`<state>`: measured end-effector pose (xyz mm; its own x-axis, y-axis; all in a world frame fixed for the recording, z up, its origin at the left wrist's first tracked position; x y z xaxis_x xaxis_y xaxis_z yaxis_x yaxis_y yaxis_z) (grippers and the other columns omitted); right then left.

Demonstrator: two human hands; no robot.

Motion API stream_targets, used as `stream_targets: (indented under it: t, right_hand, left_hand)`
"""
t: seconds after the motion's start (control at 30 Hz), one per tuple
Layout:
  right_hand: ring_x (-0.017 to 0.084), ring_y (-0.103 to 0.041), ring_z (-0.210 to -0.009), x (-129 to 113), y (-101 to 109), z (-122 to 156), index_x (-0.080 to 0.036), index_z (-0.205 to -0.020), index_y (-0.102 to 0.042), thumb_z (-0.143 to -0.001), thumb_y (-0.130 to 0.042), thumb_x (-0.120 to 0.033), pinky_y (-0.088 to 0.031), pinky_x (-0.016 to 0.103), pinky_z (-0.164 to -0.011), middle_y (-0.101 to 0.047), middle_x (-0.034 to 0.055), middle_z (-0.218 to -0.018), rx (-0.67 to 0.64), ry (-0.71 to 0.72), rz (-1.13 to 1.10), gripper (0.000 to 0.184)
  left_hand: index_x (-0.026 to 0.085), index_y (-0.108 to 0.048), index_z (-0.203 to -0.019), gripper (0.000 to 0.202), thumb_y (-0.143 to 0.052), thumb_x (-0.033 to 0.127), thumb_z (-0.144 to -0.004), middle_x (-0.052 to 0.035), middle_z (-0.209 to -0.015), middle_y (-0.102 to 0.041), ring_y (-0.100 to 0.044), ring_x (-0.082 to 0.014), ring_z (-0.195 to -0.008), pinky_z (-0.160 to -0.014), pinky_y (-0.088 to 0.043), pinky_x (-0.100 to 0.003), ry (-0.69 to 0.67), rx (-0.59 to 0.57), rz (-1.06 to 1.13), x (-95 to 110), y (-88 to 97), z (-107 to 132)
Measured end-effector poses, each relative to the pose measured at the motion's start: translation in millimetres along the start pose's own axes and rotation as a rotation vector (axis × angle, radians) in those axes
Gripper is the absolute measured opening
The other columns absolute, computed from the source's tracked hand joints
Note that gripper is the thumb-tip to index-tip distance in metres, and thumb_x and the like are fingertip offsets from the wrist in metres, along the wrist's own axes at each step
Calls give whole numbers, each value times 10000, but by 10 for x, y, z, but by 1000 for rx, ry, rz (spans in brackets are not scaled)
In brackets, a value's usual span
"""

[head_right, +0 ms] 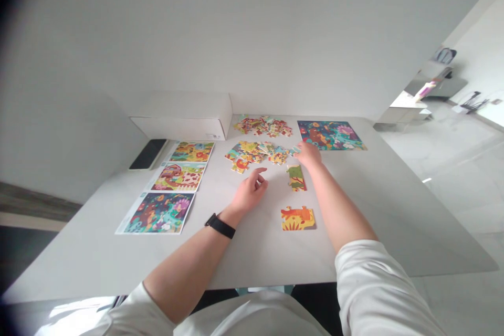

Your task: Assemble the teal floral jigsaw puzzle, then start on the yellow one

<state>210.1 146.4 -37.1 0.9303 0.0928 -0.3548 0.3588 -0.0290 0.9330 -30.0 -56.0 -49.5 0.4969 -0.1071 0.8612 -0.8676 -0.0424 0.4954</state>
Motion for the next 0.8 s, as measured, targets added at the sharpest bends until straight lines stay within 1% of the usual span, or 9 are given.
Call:
stream_targets:
  t: [0.1,0.17,0.23,0.37,0.43,0.5,0.6,0.7,0.8]
  right_hand:
    - [315,-747,-1188,63,-24,20,-226,-1232,-776,-797,-884,-280,-573,413,-1045,-815,125,-1238,32,-3,-50,452]
    - [323,-722,-1219,94,-22,37,-231,-1234,-772,-743,-918,-280,-566,428,-1074,-795,127,-1250,94,2,-87,514]
    - [317,-724,-1181,128,8,45,-238,-1183,-780,-707,-924,-272,-581,443,-1055,-783,123,-1222,161,7,-165,499]
    - [245,-753,-852,259,195,42,-225,-946,-770,-733,-863,-290,-629,392,-800,-783,60,-916,180,-71,-541,242]
    - [210,-742,-773,325,359,84,-217,-903,-757,-744,-854,-314,-609,339,-718,-788,49,-868,198,-81,-766,211]
    - [192,-752,-791,353,529,191,-213,-923,-766,-748,-864,-340,-601,306,-708,-818,62,-936,218,-49,-924,238]
    - [195,-767,-827,289,686,459,-207,-957,-793,-743,-903,-395,-608,292,-704,-837,79,-991,155,-7,-981,306]
    - [199,-750,-762,124,665,779,-193,-971,-815,-716,-942,-443,-602,294,-657,-832,83,-914,37,13,-918,380]
    - [204,-744,-766,-56,511,1067,-199,-996,-824,-713,-936,-515,-600,304,-662,-843,90,-953,-18,67,-933,438]
  left_hand:
    - [271,-606,-1430,450,-609,258,-981,2,-990,-766,-636,-118,-654,-667,-450,-276,1,-7,2,1,0,0]
    - [278,-605,-1433,455,-611,257,-979,3,-989,-766,-636,-117,-647,-666,-453,-274,6,-7,7,-3,1,-3]
    - [283,-611,-1431,456,-618,260,-975,5,-983,-765,-636,-116,-642,-668,-460,-272,8,1,5,-8,5,-9]
    - [258,-618,-1419,448,-615,258,-971,-2,-977,-763,-632,-119,-658,-684,-470,-274,-13,7,-1,-2,18,-20]
    - [243,-618,-1411,441,-607,256,-971,-8,-977,-762,-629,-122,-662,-682,-468,-276,-18,-4,7,5,24,-28]
    - [236,-626,-1396,430,-606,259,-967,-10,-966,-758,-625,-124,-654,-673,-465,-276,-17,-10,14,5,30,-41]
    - [234,-650,-1365,406,-618,291,-964,-9,-941,-750,-609,-124,-634,-670,-469,-277,-18,-7,30,-11,35,-72]
    - [216,-688,-1306,365,-600,377,-990,-14,-913,-741,-586,-129,-624,-670,-475,-283,-34,-18,59,-34,31,-99]
    - [212,-742,-1199,366,-616,482,-987,-37,-952,-756,-605,-145,-684,-701,-501,-293,-69,0,67,-25,29,-95]
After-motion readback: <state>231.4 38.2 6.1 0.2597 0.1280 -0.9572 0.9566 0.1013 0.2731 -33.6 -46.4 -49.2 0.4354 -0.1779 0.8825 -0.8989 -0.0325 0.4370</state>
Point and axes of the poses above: each hand's wrist, its own z-axis away from the middle knuckle, its own y-axis out of the back of the hand, x = y × z, the point moved 2 cm from there along -z, towards the middle knuckle
